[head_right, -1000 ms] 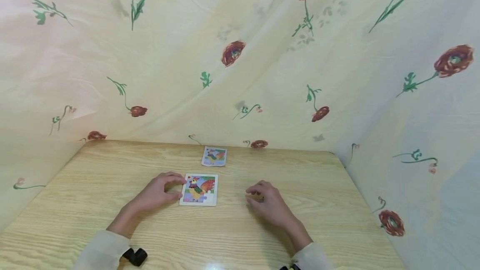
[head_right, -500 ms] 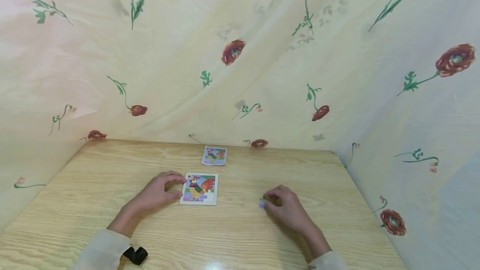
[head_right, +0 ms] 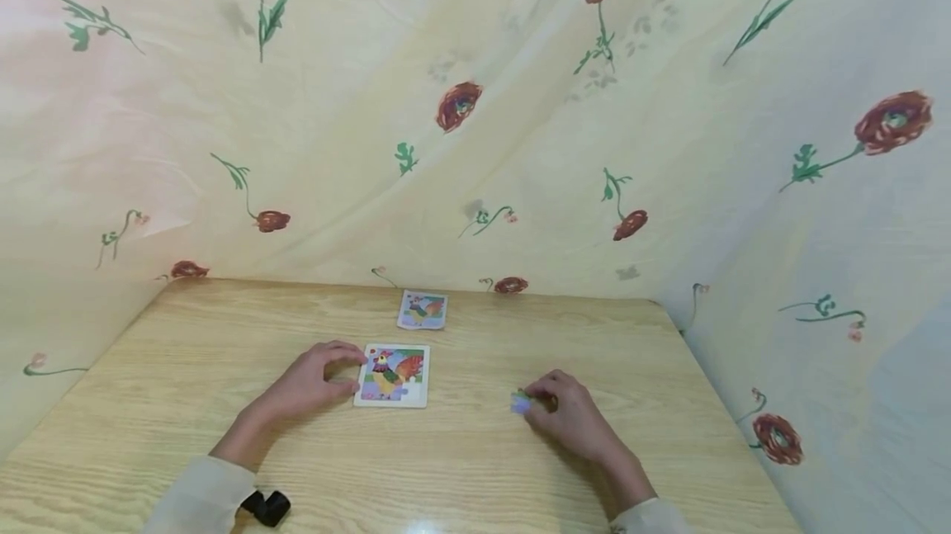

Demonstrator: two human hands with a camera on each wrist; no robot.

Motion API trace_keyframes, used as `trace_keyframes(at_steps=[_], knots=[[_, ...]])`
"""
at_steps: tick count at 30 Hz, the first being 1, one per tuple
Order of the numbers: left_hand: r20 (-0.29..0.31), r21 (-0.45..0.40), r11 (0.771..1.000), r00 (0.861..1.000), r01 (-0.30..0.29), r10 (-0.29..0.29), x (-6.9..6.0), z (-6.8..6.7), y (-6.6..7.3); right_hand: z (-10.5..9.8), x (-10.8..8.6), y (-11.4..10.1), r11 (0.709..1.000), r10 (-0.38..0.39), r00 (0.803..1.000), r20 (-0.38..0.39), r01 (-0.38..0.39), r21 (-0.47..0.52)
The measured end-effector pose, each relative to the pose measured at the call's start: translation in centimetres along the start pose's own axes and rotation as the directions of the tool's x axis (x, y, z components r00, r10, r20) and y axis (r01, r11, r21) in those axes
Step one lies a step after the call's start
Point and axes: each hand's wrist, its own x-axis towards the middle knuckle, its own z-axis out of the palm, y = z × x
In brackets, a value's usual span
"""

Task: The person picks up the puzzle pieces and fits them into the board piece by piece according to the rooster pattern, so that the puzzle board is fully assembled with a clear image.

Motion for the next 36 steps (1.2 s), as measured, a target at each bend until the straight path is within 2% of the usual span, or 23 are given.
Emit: trace_keyframes(at_steps=[12, 19, 27, 36], knots=[[-0.002, -0.006, 1.000, 1.000, 0.004, -0.004, -0.1, -0.1, -0.1, 0.9, 0.8, -0.5, 0.999, -0.051, 0.998, -0.024, 0.051, 0.008], [0.002, -0.003, 1.000, 1.000, -0.010, 0.010, 0.1, -0.1, 0.0, 2.0, 2.4, -2.3, 0.993, -0.116, 0.993, -0.030, 0.116, 0.007], [0.002, -0.011, 1.000, 1.000, -0.021, 0.021, 0.2, -0.1, 0.2, 3.7, 4.3, -5.0, 0.993, -0.114, 0.993, 0.043, 0.112, 0.032], [-0.003, -0.008, 1.000, 1.000, 0.002, -0.002, 0.2, -0.1, 0.1, 5.7, 5.8, -7.4, 0.986, -0.158, 0.984, 0.088, 0.153, 0.059]])
